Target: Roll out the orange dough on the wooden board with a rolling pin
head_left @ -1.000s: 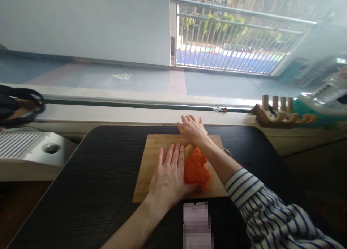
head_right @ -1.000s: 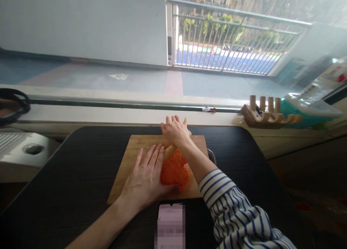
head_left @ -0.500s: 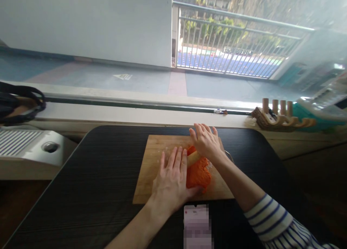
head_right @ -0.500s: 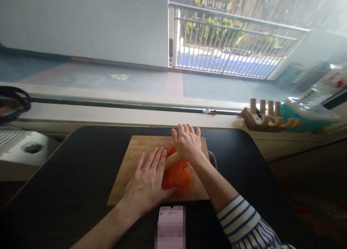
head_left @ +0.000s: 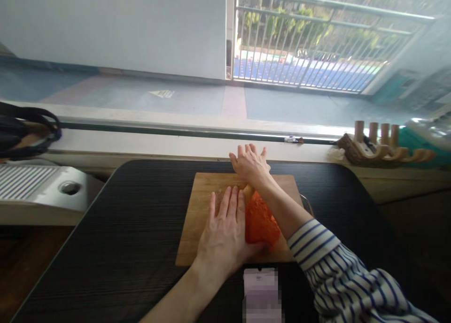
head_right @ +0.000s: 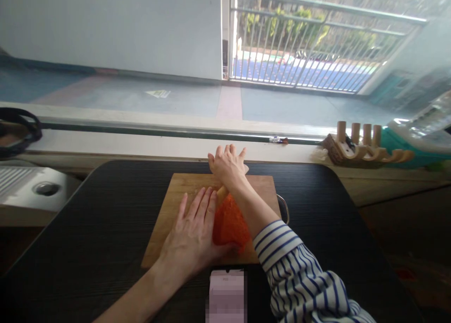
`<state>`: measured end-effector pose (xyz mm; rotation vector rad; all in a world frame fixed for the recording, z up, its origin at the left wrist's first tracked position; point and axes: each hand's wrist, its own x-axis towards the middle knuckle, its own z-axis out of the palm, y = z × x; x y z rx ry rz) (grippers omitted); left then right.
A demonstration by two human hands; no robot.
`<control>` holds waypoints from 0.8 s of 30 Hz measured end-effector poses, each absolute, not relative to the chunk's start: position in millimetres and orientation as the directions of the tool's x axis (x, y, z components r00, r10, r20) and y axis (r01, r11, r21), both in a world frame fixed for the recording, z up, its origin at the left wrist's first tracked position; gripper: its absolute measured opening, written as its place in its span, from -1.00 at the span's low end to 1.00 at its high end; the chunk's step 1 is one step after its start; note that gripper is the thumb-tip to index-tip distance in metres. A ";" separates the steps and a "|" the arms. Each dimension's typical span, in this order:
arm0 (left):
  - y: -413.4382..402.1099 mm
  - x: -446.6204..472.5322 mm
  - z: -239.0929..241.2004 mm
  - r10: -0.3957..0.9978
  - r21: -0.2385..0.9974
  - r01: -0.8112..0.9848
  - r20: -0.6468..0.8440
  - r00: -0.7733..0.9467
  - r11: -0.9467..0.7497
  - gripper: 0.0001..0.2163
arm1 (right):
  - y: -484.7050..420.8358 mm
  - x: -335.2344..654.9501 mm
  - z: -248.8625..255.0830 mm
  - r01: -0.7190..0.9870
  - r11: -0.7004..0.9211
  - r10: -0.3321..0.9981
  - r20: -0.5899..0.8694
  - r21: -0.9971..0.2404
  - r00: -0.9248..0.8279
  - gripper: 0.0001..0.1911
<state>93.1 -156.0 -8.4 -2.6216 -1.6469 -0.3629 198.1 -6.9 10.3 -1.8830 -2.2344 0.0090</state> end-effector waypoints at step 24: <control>-160.6 92.8 -10.0 0.841 0.036 0.866 0.262 0.474 -0.499 -0.08 | -33.7 222.5 14.7 0.960 0.089 0.982 0.187 -0.266 -0.039 -0.61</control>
